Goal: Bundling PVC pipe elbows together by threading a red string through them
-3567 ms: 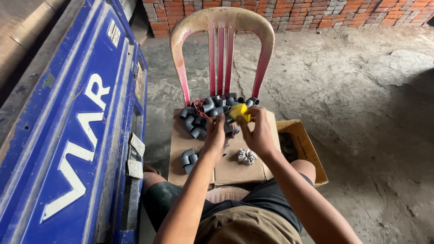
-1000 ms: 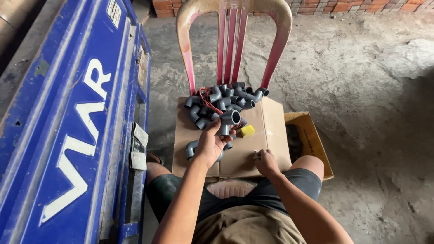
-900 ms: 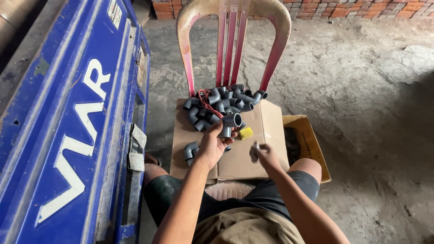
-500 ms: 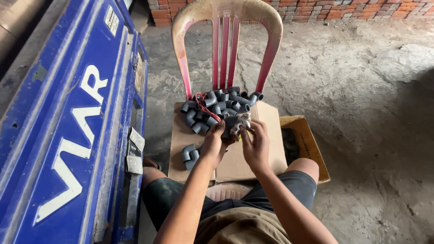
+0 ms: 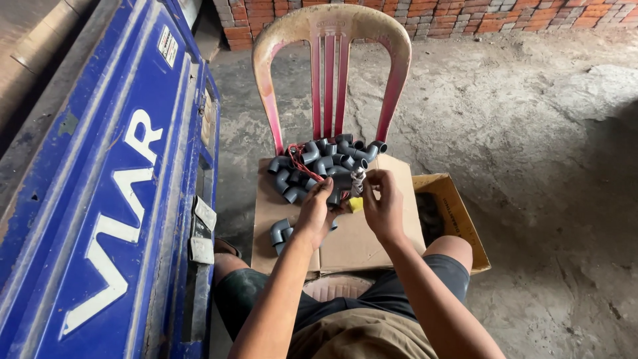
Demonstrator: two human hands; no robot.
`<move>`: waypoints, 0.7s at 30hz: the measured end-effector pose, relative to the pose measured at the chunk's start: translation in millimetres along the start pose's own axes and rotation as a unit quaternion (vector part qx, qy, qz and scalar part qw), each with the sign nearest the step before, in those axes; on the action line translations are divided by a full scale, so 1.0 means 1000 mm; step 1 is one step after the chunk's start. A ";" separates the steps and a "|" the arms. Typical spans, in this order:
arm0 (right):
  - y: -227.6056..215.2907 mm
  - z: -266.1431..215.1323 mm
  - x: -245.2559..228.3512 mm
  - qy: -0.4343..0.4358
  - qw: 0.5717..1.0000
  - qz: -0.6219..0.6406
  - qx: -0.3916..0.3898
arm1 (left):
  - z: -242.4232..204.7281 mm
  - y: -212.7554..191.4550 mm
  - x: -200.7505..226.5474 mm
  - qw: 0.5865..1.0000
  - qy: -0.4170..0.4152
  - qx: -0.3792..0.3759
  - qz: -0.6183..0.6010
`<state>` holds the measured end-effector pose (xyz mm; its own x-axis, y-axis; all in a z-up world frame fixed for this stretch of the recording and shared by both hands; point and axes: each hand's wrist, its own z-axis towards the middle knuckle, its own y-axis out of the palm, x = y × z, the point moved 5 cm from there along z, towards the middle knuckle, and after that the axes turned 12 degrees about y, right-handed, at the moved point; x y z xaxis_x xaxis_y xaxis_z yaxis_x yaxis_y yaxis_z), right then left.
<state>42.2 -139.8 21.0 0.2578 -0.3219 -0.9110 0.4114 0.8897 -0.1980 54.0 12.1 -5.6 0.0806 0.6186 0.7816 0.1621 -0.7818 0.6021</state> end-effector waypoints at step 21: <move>0.022 -0.004 -0.033 0.176 0.945 0.011 -0.276 | 0.005 -0.004 -0.008 0.997 0.018 -0.020 0.079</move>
<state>39.2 -107.9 44.9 -0.0867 -0.2602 -0.9616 -0.1337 0.9596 -0.2476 57.6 11.1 -15.1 0.0664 0.4848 0.8721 0.1110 -0.8722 0.4764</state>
